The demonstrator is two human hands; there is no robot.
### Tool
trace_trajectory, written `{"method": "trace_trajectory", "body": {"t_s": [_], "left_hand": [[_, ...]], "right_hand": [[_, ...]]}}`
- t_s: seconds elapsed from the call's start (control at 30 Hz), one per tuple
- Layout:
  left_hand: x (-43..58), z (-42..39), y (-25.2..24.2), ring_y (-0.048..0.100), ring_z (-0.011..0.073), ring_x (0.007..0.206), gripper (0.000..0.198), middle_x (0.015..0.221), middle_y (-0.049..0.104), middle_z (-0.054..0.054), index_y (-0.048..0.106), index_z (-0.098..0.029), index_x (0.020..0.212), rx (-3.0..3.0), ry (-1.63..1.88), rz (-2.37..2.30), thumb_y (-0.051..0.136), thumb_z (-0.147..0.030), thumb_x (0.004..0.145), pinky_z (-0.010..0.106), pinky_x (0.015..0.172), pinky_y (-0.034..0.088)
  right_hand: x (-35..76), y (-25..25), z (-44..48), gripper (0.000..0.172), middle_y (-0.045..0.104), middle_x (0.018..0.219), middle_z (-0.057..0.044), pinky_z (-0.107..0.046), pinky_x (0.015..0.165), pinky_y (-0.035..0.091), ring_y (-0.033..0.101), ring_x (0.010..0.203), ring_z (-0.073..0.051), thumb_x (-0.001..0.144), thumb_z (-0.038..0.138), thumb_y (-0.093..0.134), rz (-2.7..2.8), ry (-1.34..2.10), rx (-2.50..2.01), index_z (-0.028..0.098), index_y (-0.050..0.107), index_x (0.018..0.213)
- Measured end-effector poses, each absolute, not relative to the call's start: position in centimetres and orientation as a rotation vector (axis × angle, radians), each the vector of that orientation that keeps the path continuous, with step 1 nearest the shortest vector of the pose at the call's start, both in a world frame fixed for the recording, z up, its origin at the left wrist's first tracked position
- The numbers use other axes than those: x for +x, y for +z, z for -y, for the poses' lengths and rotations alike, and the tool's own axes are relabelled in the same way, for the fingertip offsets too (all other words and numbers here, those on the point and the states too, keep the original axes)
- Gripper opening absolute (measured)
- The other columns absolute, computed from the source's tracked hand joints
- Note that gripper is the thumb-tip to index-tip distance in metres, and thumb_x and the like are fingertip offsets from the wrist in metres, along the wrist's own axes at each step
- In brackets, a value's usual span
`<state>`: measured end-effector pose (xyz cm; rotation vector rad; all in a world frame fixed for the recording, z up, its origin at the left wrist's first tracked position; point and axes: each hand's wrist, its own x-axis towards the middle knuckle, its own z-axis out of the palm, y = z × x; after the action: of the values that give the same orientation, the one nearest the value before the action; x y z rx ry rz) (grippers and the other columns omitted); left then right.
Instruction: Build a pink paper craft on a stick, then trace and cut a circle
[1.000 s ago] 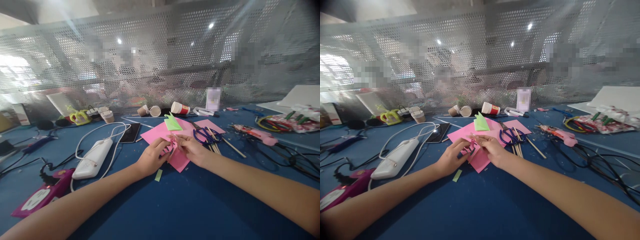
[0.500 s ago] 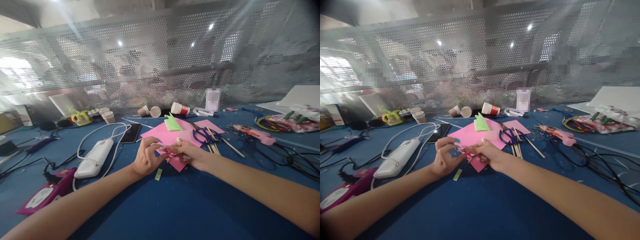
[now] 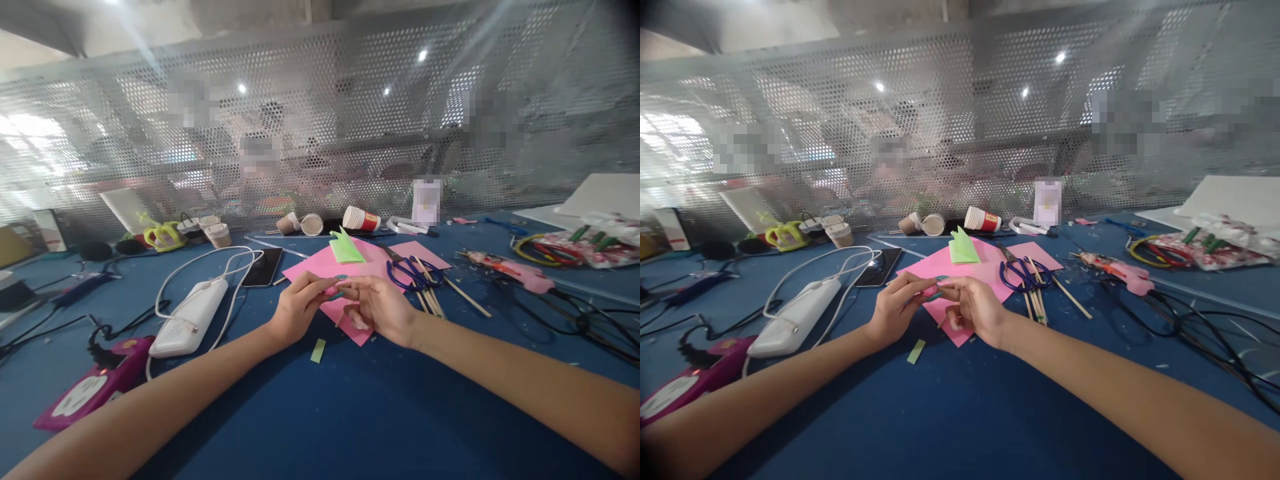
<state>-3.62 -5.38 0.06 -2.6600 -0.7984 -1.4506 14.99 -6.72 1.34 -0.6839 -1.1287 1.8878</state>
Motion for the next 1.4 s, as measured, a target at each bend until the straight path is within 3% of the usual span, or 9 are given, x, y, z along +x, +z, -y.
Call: {"method": "trace_trajectory", "body": {"t_s": [0.17,0.33,0.47,0.6,0.9,1.07,1.13,1.3,1.4], "left_hand": [[-3.6,4.9,0.4,0.064,0.015,0.084,0.018,0.091,0.067,0.006,0.067,-0.02,0.099,-2.722,-1.481,0.859,0.055,-0.016,0.086,0.029,0.075,0.053],[-3.8,4.6,0.5,0.063,0.0131,0.074,0.012,0.081,0.069,0.005,0.066,-0.016,0.091,-2.813,-1.529,0.911,0.056,-0.015,0.085,0.025,0.067,0.05],[-3.7,4.5,0.5,0.063,0.0123,0.068,0.009,0.075,0.068,0.004,0.066,-0.015,0.083,-2.921,-1.715,1.041,0.06,-0.023,0.084,0.023,0.062,0.049],[-3.5,4.5,0.5,0.063,0.0119,0.06,0.018,0.069,0.067,0.002,0.063,-0.015,0.079,-3.021,-1.977,1.247,0.064,-0.033,0.081,0.023,0.056,0.049],[-3.2,4.0,0.4,0.062,0.0112,0.052,0.029,0.057,0.063,-0.001,0.059,-0.014,0.069,-3.029,-2.358,1.517,0.073,-0.039,0.07,0.024,0.056,0.05],[-2.7,4.0,0.1,0.06,0.0103,0.051,0.027,0.06,0.064,-0.001,0.063,-0.014,0.075,-2.914,-2.619,1.669,0.077,-0.035,0.065,0.025,0.057,0.051],[-2.5,4.2,-0.1,0.06,0.0102,0.053,0.027,0.063,0.066,-0.001,0.066,-0.014,0.081,-2.87,-2.678,1.733,0.076,-0.033,0.066,0.025,0.059,0.052],[-2.3,4.7,0.0,0.062,0.0111,0.058,0.025,0.07,0.068,0.002,0.068,-0.013,0.08,-2.923,-2.699,1.779,0.075,-0.033,0.067,0.026,0.064,0.051],[-2.3,4.8,0.2,0.064,0.0124,0.06,0.026,0.07,0.069,0.003,0.067,-0.012,0.078,-2.918,-2.717,1.803,0.077,-0.033,0.065,0.027,0.066,0.052]], "right_hand": [[15.1,1.4,6.6,0.027,0.07,0.098,-0.009,-0.027,0.038,0.029,0.044,0.036,-0.011,0.086,0.034,0.03,1.091,1.941,-0.639,0.018,0.053,0.089],[15.0,1.0,6.8,0.032,0.069,0.094,-0.008,-0.028,0.04,0.029,0.042,0.034,-0.01,0.086,0.04,0.029,1.0,2.118,-0.478,0.018,0.05,0.095],[14.7,0.4,6.9,0.037,0.066,0.104,-0.01,-0.028,0.04,0.03,0.044,0.036,-0.01,0.086,0.044,0.03,1.054,2.141,-0.371,0.017,0.05,0.104],[14.4,0.1,7.2,0.037,0.058,0.12,-0.01,-0.027,0.039,0.036,0.055,0.047,-0.013,0.085,0.042,0.035,1.14,2.042,-0.344,0.022,0.045,0.114],[13.8,-0.6,7.7,0.07,0.054,0.126,-0.008,-0.041,0.06,0.056,0.052,0.046,-0.007,0.085,0.039,0.049,1.264,1.949,-0.424,0.036,0.009,0.142],[14.2,-0.4,7.4,0.072,0.03,0.149,-0.011,-0.039,0.058,0.058,0.05,0.042,-0.003,0.087,0.035,0.049,1.467,1.776,-0.569,0.042,0.005,0.144],[14.6,-0.1,7.3,0.073,0.027,0.151,-0.013,-0.036,0.057,0.057,0.048,0.042,-0.002,0.087,0.033,0.05,1.571,1.693,-0.587,0.04,0.006,0.145],[15.4,0.5,7.1,0.075,0.047,0.138,-0.011,-0.036,0.07,0.054,0.059,0.07,-0.012,0.088,0.032,0.054,1.861,1.395,-0.6,0.033,0.008,0.147],[15.4,0.4,7.0,0.081,0.05,0.135,-0.01,-0.043,0.085,0.049,0.06,0.097,-0.02,0.087,0.027,0.054,2.031,1.2,-0.557,0.03,0.001,0.148]]}}
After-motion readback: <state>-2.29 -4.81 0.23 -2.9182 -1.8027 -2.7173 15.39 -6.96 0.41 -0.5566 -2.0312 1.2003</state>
